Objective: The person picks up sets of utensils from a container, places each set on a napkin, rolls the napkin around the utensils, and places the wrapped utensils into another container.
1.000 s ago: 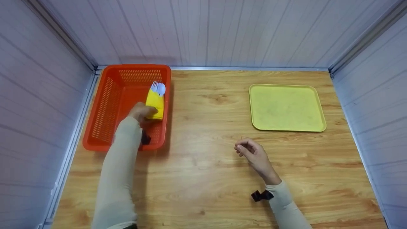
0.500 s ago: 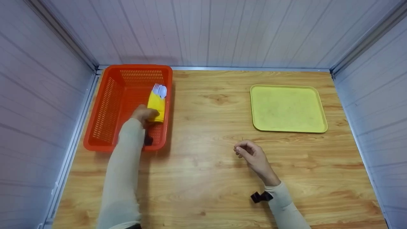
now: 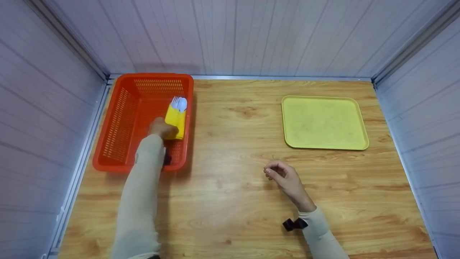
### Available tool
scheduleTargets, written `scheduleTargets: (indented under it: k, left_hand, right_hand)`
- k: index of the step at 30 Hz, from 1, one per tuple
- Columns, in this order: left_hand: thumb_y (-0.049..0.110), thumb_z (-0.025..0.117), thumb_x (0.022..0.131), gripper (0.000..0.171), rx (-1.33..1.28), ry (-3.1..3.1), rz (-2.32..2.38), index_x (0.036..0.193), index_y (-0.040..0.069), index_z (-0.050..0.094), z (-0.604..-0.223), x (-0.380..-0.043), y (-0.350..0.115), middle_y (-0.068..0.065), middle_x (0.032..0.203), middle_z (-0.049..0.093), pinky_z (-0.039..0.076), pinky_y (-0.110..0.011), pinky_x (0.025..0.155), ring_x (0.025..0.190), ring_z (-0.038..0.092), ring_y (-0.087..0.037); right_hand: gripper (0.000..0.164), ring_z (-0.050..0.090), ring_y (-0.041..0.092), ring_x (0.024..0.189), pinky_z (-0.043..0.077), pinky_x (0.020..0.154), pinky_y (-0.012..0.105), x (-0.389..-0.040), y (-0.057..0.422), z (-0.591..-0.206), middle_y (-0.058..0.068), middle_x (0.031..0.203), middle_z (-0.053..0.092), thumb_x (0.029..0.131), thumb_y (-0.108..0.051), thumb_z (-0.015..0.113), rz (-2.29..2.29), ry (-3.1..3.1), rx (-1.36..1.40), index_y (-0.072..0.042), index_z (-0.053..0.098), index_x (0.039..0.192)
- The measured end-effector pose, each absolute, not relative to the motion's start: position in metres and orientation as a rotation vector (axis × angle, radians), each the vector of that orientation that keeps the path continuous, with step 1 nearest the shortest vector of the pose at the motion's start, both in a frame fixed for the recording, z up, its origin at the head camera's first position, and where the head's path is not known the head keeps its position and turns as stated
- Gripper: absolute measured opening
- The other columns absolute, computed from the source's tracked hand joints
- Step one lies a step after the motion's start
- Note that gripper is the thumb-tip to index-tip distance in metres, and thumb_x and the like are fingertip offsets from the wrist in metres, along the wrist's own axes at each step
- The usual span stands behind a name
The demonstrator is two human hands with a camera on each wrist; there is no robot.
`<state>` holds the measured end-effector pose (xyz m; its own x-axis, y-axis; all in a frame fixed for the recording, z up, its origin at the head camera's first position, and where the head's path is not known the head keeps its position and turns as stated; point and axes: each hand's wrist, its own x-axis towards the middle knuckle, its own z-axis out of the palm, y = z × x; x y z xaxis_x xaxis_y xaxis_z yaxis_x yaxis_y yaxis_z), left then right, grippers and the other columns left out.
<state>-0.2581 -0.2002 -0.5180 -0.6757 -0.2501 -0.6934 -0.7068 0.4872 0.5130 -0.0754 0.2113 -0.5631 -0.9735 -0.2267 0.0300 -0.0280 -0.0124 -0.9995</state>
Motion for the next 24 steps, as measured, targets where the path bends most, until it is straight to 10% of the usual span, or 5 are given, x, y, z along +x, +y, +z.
scheduleTargets:
  k: [10, 24]
  left_hand:
    - [0.027, 0.079, 0.083, 0.087, -0.588, 2.511, 0.801, 0.146, 0.002, 0.025, -0.5274, -0.2645, -0.1967, -0.025, 0.131, 0.039, 0.037, -0.059, 0.106, 0.118, 0.039, -0.042]
    - [0.028, 0.075, 0.088, 0.061, -0.593, 2.353, 0.905, 0.136, 0.007, 0.043, -0.5219, -0.2628, -0.2008, -0.014, 0.12, 0.055, 0.048, -0.049, 0.095, 0.107, 0.054, -0.035]
  right_hand:
    - [0.019, 0.061, 0.021, 0.087, 0.056, 0.079, 0.041, -0.0719, 0.2102, -0.5656, 0.023, 0.101, 0.062, 0.098, -0.008, 0.064, -2.121, 2.09, -0.251, 0.009, 0.064, 0.108]
    - [0.021, 0.061, 0.023, 0.086, 0.056, 0.078, 0.039, -0.073, 0.2083, -0.5663, 0.022, 0.1, 0.062, 0.097, -0.011, 0.067, -2.106, 2.094, -0.226, 0.006, 0.066, 0.108]
